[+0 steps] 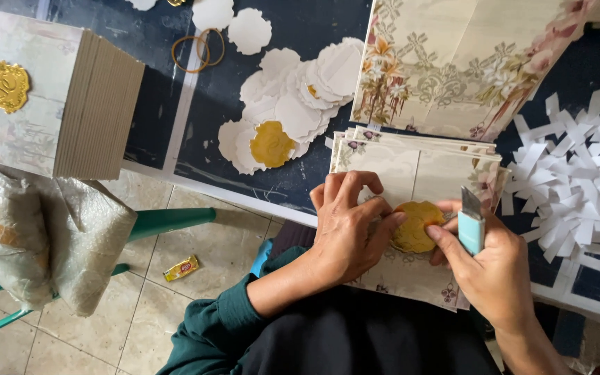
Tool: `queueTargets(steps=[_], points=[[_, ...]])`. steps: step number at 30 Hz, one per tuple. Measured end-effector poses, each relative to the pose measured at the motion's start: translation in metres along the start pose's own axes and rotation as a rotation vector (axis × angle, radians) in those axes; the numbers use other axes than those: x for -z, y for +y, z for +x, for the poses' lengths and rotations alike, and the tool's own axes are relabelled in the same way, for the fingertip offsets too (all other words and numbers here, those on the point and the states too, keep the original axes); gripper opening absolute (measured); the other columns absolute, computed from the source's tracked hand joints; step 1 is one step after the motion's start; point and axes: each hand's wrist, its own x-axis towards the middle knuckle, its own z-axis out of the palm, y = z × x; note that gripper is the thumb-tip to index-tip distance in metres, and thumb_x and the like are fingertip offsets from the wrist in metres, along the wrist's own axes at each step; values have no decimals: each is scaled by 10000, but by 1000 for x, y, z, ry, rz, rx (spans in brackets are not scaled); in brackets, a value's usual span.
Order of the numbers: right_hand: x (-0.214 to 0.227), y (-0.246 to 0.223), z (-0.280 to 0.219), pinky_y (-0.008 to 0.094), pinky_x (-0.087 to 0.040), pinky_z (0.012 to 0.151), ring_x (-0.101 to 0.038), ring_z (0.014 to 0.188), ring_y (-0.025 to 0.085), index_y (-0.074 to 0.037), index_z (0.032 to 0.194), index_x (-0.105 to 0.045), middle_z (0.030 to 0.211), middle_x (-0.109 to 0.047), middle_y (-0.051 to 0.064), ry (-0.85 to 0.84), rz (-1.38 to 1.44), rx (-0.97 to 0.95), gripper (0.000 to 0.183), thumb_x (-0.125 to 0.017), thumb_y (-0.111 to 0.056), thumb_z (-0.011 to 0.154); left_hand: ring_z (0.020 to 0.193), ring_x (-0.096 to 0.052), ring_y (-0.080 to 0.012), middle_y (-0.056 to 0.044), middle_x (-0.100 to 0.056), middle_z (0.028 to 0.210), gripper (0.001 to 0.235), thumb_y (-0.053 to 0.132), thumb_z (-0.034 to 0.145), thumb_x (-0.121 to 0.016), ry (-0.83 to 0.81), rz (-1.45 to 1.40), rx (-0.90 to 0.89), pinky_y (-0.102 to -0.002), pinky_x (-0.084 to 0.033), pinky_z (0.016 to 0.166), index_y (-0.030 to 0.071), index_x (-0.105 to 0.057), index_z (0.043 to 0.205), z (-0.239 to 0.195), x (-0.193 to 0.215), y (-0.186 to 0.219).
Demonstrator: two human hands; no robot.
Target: The person places gold and white paper cutouts onto patterned paper sheets, then uses a utility knife to trim around the cutouts. The person repeats this process for multiple sheets, stacking the finished items.
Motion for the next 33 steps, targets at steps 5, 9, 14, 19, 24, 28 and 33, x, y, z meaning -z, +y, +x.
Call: queueTargets(steps=[5,9,14,19,24,28,33], points=[[-3,-5,-4,231,-470,633,-625,517,96,-152,1048,-600,612,-637,-44,17,-140,57,262,-697,-158,805,945,-408,-296,-3,-480,987,263,337,820,-613,-46,65,81,-455,-265,724,132,-593,655,-2,-6,-6],[-6,8,-4,272,-475,668,-610,590,136,-135,1061,-598,688,-649,-38,62,-231,148,289,-716,-175,801,941,-401,-304,-4,-477,982,292,353,808,-633,-51,97,99,-461,-270,713,122,-571,641,-3,-10,-8],[-8,10,-1,281,-496,696,-685,725,154,-135,1051,-587,807,-698,8,46,-233,121,307,-721,-186,779,939,-401,-302,-20,-468,971,334,379,805,-638,-57,134,98,-462,-274,715,123,-545,612,-3,-13,-9],[-7,14,2,332,-503,713,-674,838,212,-85,1065,-587,985,-692,18,83,-328,273,307,-708,-170,796,914,-411,-306,-35,-444,963,365,362,756,-693,-32,224,69,-469,-291,692,98,-502,590,-3,-19,-12],[22,23,39,283,-400,444,-608,570,159,-27,1066,-678,706,-642,54,257,-370,338,162,-763,-134,979,846,-403,-260,-48,-453,917,395,470,739,-689,14,259,78,-410,-282,703,127,-504,675,2,0,-28],[38,73,124,377,-429,734,-567,799,238,59,1166,-514,883,-570,149,491,-324,484,637,-1036,-215,925,827,-467,-229,-74,-531,898,273,317,777,-733,248,288,60,-345,-353,687,101,-583,849,9,31,-79],[41,119,182,342,-363,590,-413,740,158,-23,1035,-528,928,-580,63,531,-180,352,625,-1062,-316,895,1055,-480,-297,-129,-491,1152,637,313,673,-838,53,429,145,-400,-385,868,59,-479,1134,11,63,-123]])
